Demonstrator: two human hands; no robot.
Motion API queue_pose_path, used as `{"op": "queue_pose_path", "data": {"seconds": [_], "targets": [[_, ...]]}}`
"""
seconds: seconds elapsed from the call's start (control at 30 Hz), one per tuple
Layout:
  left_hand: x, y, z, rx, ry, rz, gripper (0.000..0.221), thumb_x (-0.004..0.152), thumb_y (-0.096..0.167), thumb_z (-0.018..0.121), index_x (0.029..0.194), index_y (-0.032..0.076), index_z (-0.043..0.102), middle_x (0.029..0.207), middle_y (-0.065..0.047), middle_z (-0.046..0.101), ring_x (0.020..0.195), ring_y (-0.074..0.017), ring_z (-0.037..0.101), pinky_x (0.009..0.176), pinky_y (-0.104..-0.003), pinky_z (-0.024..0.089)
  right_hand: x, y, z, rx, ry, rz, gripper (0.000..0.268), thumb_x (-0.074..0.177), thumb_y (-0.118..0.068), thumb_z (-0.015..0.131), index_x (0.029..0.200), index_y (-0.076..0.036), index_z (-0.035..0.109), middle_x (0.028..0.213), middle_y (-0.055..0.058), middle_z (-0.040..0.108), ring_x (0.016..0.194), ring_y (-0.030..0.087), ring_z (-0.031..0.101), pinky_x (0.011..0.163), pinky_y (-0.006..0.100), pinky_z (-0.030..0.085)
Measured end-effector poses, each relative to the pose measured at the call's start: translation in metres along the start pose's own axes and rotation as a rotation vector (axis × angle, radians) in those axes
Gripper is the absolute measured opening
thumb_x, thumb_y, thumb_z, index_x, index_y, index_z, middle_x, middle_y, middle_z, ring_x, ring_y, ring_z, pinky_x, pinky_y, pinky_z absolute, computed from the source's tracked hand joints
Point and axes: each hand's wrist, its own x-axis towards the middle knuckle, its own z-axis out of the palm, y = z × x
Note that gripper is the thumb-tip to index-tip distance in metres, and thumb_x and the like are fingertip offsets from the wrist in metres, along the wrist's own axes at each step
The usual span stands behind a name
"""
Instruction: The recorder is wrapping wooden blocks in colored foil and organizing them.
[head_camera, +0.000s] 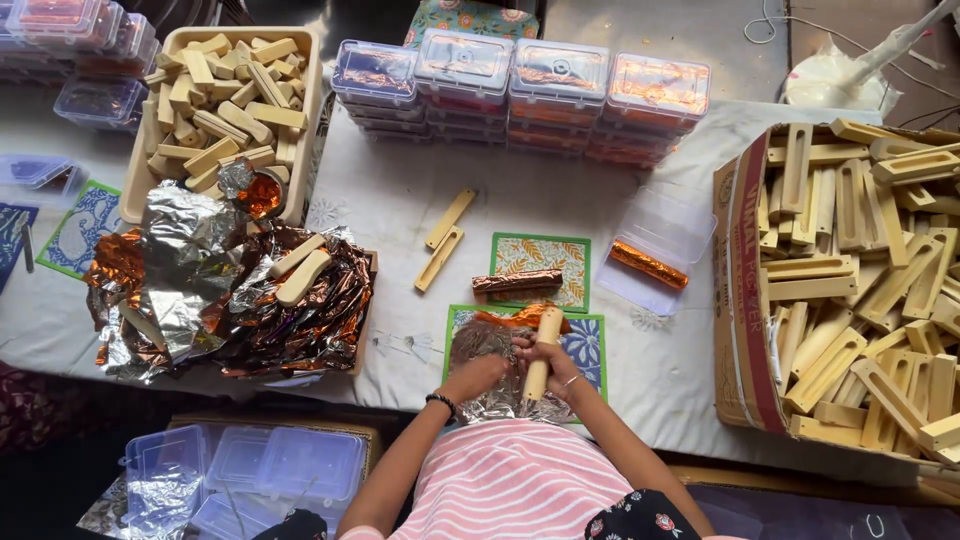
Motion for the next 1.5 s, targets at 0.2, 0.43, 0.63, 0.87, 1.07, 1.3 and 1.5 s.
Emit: {"op": "queue_pose_path", "data": {"seconds": [0.2, 0.43, 0.63, 0.87, 1.07, 1.3, 1.5], "targets": [[0.019, -0.010, -0.133, -1.604, 0.792, -0.731, 0.049, 0.099, 0.033, 0.058, 0.145, 0.020, 0.045, 0.150, -0.009, 0.047, 0.112, -0.0235, 0.063, 0.092, -0.043, 0.056, -0.006, 0.012, -0.043, -0.318, -0.025, -0.111, 0.030, 0.083, -0.001, 0.069, 0.108, -0.007, 0.053, 0.121, 0.022, 0.070, 0.097, 0.024, 0.074, 0.076, 0.036, 0.059], [-0.001, 0.054, -0.128, -0.146, 0.258, 0.045, 0.030, 0.095, 0.027, 0.059, 0.122, 0.017, 0.066, 0.120, -0.005, 0.067, 0.121, -0.0231, 0.065, 0.108, -0.041, 0.054, -0.019, 0.007, -0.022, -0.211, -0.050, -0.147, 0.026, 0.080, 0.000, 0.068, 0.098, -0.007, 0.050, 0.126, 0.015, 0.076, 0.086, 0.021, 0.071, 0.071, 0.034, 0.059], [0.084, -0.004, -0.168, 0.516, 0.096, -0.025, 0.059, 0.092, 0.027, 0.063, 0.147, 0.042, 0.046, 0.162, 0.013, 0.032, 0.157, -0.0238, 0.012, 0.126, -0.061, 0.008, -0.005, 0.012, -0.036, -0.495, -0.004, -0.059, 0.032, 0.075, 0.001, 0.064, 0.107, -0.001, 0.056, 0.115, 0.016, 0.077, 0.079, 0.019, 0.075, 0.064, 0.033, 0.061], [0.085, -0.011, -0.236, 0.879, 0.386, -0.242, 0.074, 0.085, 0.013, 0.069, 0.147, 0.047, 0.048, 0.170, 0.006, 0.019, 0.155, -0.0330, 0.007, 0.118, -0.063, 0.007, 0.011, 0.036, -0.048, -0.745, 0.015, -0.133, 0.050, 0.066, -0.004, 0.076, 0.114, -0.007, 0.064, 0.102, 0.007, 0.069, 0.081, 0.016, 0.071, 0.073, 0.033, 0.062], [0.018, 0.030, -0.204, 0.494, 0.440, -0.144, 0.078, 0.065, 0.027, 0.089, 0.135, 0.037, 0.057, 0.166, 0.002, 0.025, 0.150, -0.0287, 0.017, 0.113, -0.054, 0.018, 0.005, 0.007, 0.008, -1.485, -0.075, -0.165, 0.051, 0.059, -0.021, 0.086, 0.101, 0.000, 0.066, 0.086, 0.014, 0.073, 0.074, 0.025, 0.070, 0.072, 0.041, 0.058], [-0.085, 0.105, -0.132, 0.274, 0.711, -0.789, 0.054, 0.081, 0.049, 0.083, 0.127, 0.032, 0.061, 0.148, -0.009, 0.031, 0.135, -0.0347, 0.028, 0.101, -0.057, 0.026, 0.008, -0.008, 0.057, -1.541, -0.290, -0.259, 0.058, 0.065, -0.022, 0.080, 0.121, -0.011, 0.068, 0.111, 0.008, 0.072, 0.079, 0.024, 0.072, 0.073, 0.037, 0.057], [-0.079, 0.112, -0.114, -0.025, 0.409, -1.039, 0.075, 0.078, 0.055, 0.083, 0.142, 0.042, 0.046, 0.165, -0.012, 0.004, 0.146, -0.0458, 0.008, 0.105, -0.072, 0.022, 0.017, 0.002, 0.049, -1.463, -0.487, -0.245, 0.047, 0.063, -0.020, 0.075, 0.108, -0.011, 0.072, 0.111, 0.006, 0.068, 0.078, 0.023, 0.074, 0.073, 0.036, 0.058]]}}
